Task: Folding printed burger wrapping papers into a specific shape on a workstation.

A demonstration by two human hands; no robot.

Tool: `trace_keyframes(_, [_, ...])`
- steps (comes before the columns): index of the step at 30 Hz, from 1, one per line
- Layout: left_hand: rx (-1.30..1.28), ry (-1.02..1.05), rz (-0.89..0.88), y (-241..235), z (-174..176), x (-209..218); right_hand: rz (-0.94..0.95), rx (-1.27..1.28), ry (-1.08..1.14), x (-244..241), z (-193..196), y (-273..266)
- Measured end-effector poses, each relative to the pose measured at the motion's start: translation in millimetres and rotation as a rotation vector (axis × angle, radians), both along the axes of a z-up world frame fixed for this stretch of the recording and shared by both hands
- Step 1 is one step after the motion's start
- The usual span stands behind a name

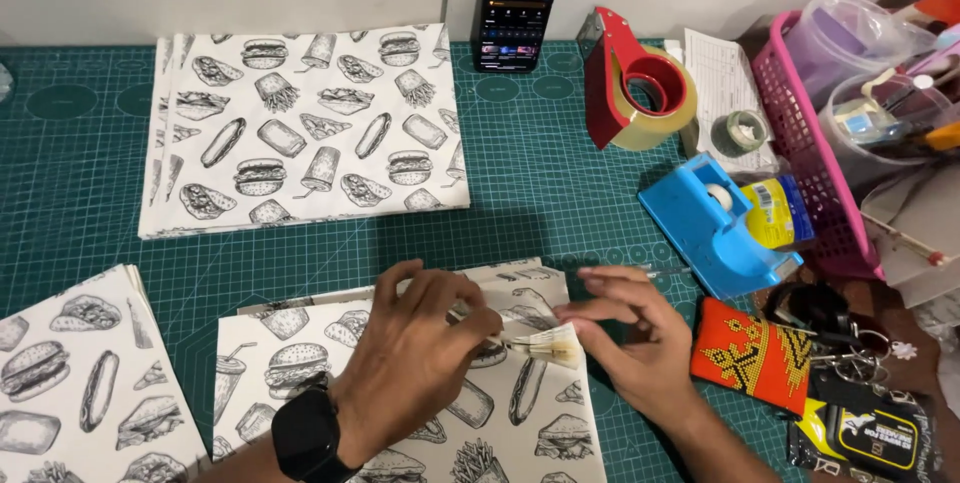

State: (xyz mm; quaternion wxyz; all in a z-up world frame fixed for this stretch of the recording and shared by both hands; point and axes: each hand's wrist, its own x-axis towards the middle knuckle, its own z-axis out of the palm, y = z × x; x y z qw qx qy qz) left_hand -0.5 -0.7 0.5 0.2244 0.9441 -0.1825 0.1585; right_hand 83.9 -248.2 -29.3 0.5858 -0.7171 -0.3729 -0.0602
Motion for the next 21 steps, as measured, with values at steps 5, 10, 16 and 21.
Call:
trace_keyframes(5, [-0.005, 0.016, 0.018, 0.1, -1.7, -0.3, -0.001, 0.044, 0.033, -1.8, 3.1, 1.2])
trace_keyframes(10, [0.012, 0.0, -0.005, 0.7, -6.5, -1.3, 0.029, 0.066, 0.027, 1.5, -0.8, -1.8])
trace_keyframes(16, [0.059, -0.047, -0.021, 1.3, -7.0, -0.9, -0.129, -0.263, -0.137, 7.6, -1.7, -0.9])
trace_keyframes(21, [0.093, -0.07, -0.002, -0.4, 0.9, 0.7, -0.135, -0.367, -0.238, 7.9, 2.5, 2.7])
